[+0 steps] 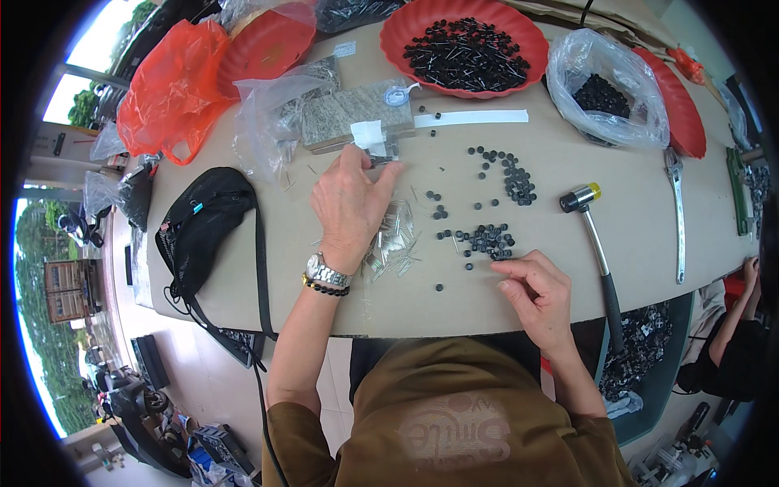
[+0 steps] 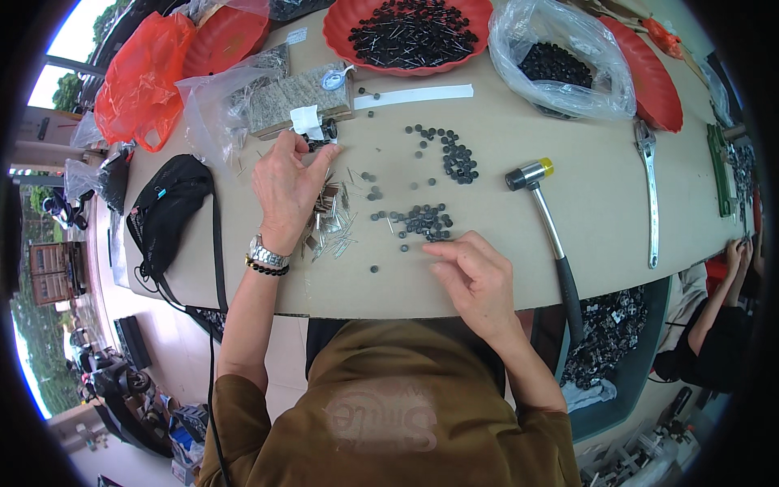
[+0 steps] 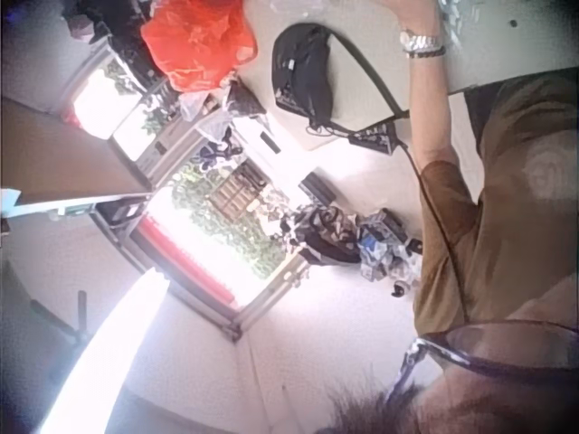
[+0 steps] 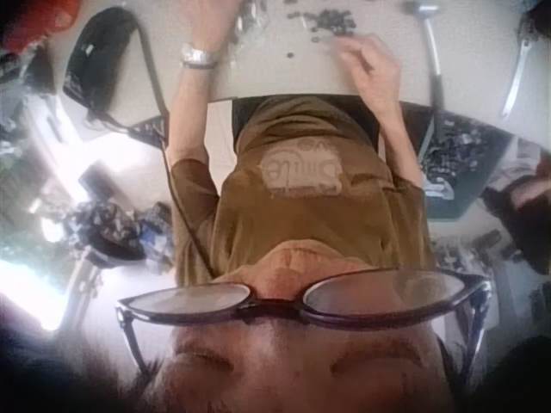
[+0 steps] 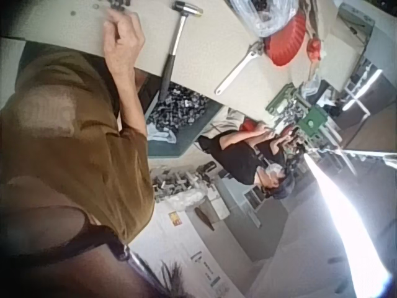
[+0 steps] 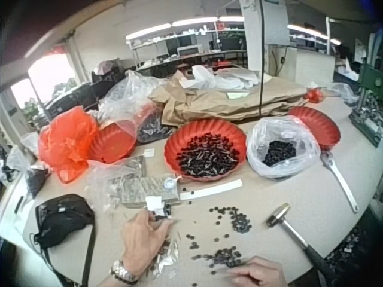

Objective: The person assembles components by fitting black rubber pieces onto metal pins by hand and tapping them together with a small mallet.

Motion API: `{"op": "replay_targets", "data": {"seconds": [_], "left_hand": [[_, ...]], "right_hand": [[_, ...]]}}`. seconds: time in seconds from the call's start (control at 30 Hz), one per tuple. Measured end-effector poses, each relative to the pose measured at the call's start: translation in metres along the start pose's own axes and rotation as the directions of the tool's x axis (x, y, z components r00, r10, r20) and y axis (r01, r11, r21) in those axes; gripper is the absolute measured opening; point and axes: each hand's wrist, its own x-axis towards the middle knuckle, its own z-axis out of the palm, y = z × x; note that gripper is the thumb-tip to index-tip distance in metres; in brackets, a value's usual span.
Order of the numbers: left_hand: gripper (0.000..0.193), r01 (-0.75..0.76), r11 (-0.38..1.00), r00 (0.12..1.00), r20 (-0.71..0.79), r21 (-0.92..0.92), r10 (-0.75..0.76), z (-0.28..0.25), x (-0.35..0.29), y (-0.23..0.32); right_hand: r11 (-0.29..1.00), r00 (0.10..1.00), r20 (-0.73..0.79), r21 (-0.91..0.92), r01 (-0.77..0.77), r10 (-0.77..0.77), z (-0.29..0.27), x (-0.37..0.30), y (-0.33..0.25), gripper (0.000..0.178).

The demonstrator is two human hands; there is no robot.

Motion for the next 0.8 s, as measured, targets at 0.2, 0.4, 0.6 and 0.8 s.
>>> {"op": "replay_targets", "data": {"seconds": [0.2,0.4,0.6,0.8], "left_hand": [[0.048,0.006,0.992,1.0,0.015,0.13,-0.008,-0.0003,-0.0017,-0.0015],[0.045,0.085,0.991,0.994,0.056,0.105,-0.092,-0.0007,-0.0002,0.0037],[0.038,0.203,0.979,0.978,0.043,-0.009,-0.203,0.0054,-0.0013,0.0],[0.029,0.24,0.966,0.97,0.053,-0.093,-0.236,0.0018,-0.0021,-0.0033]], "right_hand": [[1.0,1.0,0.0,0.016,-0.005,0.005,0.0002,-0.0015,0.0007,0.027],[0.999,1.0,0.001,0.038,-0.017,0.017,0.0,-0.0032,0.0027,0.027],[0.999,1.0,0.006,0.039,-0.016,0.016,-0.001,-0.0028,0.0014,0.027],[0.999,0.999,0.02,0.037,-0.038,0.037,-0.0012,-0.0017,-0.0017,0.026]]}}
